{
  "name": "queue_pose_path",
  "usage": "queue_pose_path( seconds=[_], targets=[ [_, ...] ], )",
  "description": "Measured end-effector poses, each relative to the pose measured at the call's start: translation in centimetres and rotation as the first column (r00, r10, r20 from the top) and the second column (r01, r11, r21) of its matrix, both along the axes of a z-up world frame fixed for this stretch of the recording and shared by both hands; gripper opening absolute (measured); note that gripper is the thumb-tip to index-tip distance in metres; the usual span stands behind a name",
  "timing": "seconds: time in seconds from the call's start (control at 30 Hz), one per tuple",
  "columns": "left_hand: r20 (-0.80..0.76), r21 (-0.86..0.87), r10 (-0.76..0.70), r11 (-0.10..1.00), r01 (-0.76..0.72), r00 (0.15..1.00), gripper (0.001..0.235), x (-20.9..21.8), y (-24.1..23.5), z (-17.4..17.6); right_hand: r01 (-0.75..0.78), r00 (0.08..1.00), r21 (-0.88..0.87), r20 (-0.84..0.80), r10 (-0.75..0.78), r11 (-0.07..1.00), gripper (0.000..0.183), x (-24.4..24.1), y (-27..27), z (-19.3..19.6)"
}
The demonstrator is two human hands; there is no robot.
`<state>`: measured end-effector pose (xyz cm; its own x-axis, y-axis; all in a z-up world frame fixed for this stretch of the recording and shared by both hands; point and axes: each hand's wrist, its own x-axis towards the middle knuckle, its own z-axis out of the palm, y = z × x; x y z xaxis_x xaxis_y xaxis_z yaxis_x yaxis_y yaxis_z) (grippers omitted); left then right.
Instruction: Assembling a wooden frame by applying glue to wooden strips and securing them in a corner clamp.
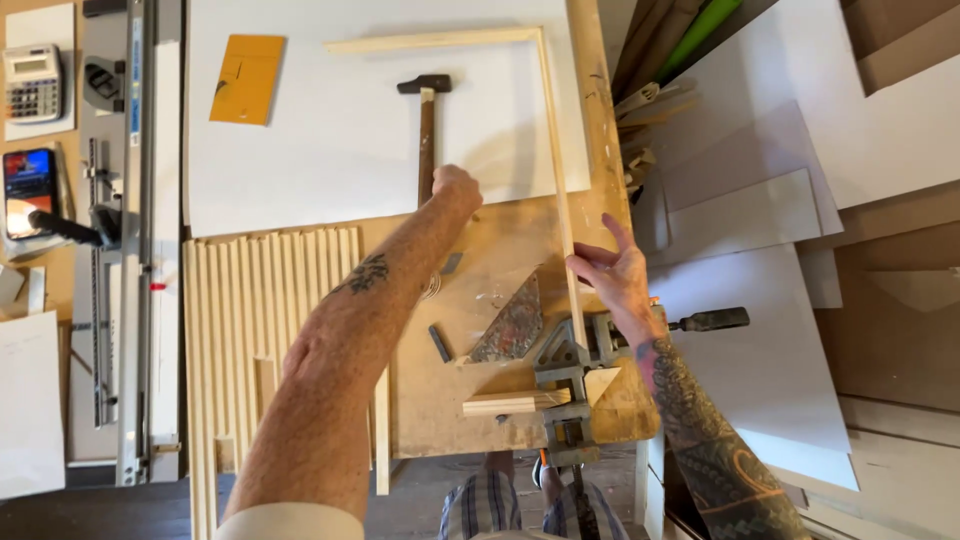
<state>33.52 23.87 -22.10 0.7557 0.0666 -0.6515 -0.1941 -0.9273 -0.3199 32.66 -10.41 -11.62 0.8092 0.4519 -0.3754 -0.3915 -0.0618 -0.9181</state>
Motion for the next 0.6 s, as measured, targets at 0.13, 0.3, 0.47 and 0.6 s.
queue_pose_path(
  seconds=[0.13, 0.3, 0.47, 0.6],
  targets=[
    [0.118, -0.041, -0.074, 0.996, 0.079, 0.990, 0.023, -1.8, -2.8, 7.0, -0.024, 1.000, -0.013, 0.003, 0.024, 1.000, 0.103, 0.0, -0.6, -0.5],
    [0.451, -0.463, 0.216, 0.886, 0.019, 0.866, 0.017, -4.1, -8.7, 22.0, -0.064, 0.997, -0.060, 0.047, 0.067, 0.996, 0.105, 0.7, -1.6, -1.8],
    [0.227, -0.961, 0.793, 0.088, 0.261, 0.566, 0.031, -18.0, -12.1, 37.1, -0.143, 0.970, -0.116, 0.180, 0.163, 0.983, 0.106, 2.3, -2.7, -6.6],
    [0.093, -0.970, 0.991, 0.111, 0.217, -0.094, 0.023, -31.0, -10.9, 28.1, -0.053, 0.997, 0.058, -0.047, 0.055, 0.997, 0.091, 4.0, -2.6, -8.6]
  ],
)
